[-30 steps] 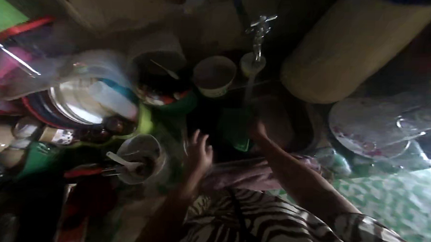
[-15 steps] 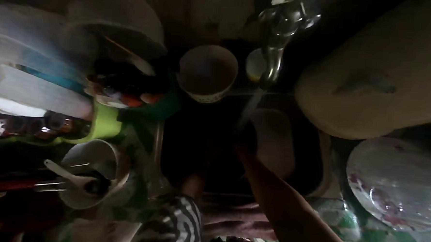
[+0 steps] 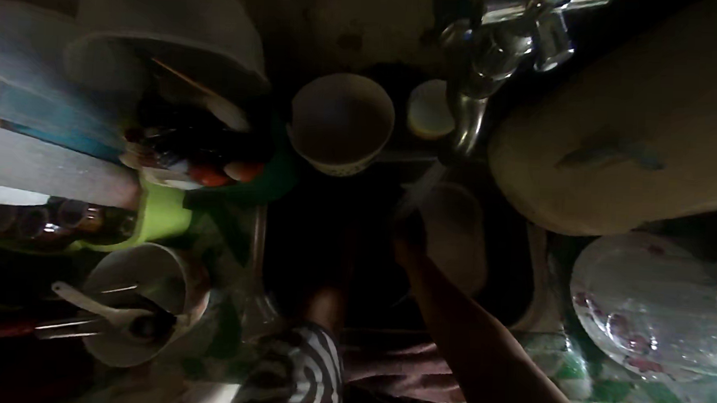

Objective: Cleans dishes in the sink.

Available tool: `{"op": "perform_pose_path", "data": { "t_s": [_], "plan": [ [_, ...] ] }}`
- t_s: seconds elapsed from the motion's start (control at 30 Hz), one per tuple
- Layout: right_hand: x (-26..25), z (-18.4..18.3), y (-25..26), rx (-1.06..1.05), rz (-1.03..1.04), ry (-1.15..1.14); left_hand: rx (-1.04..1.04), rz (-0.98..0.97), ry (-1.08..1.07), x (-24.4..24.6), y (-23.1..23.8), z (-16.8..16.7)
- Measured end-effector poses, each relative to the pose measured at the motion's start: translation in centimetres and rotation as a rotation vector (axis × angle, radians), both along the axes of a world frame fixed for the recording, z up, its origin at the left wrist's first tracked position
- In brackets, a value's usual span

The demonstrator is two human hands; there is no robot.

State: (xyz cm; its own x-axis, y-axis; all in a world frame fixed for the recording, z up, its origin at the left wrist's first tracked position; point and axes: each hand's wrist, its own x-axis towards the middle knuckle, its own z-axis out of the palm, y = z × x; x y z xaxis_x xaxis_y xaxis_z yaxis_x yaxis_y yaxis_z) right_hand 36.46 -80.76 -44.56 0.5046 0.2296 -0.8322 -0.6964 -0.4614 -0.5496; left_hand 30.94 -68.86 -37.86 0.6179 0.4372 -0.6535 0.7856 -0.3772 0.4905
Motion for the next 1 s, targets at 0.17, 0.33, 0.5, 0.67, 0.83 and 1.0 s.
{"op": "perform_pose_path", "data": {
  "t_s": [0.17,0.33,0.5,0.67,0.83,1.0],
  "plan": [
    [-0.7,1.3,0.3,0.110,-0.146,-0.108,-0.019,-0.294,-0.133,-1.5,-2.0,-5.8],
    [-1.5,5.2,0.0,0.256,-0.392,-0.121,0.290,-0.270,-0.232,-1.5,-3.7,-2.6],
    [-2.5,8.7,-0.1,0.346,-0.317,-0.096,0.082,-0.178,-0.205,-2.8,-2.5,3.8],
    [-2.0,5.3,-0.5,0.090,-0.026,-0.191,-0.104,0.278,-0.344,-5.8,2.4,3.4],
    [-3.0,-0.5,-0.4,-0.011,0.120,-0.207,0.074,0.192,-0.157,-7.3,5.3,-3.8],
    [-3.2,-3.0,-0.7,-0.050,0.168,-0.230,0.531,-0.063,-0.102,-5.3,2.8,-9.6]
  ]
}}
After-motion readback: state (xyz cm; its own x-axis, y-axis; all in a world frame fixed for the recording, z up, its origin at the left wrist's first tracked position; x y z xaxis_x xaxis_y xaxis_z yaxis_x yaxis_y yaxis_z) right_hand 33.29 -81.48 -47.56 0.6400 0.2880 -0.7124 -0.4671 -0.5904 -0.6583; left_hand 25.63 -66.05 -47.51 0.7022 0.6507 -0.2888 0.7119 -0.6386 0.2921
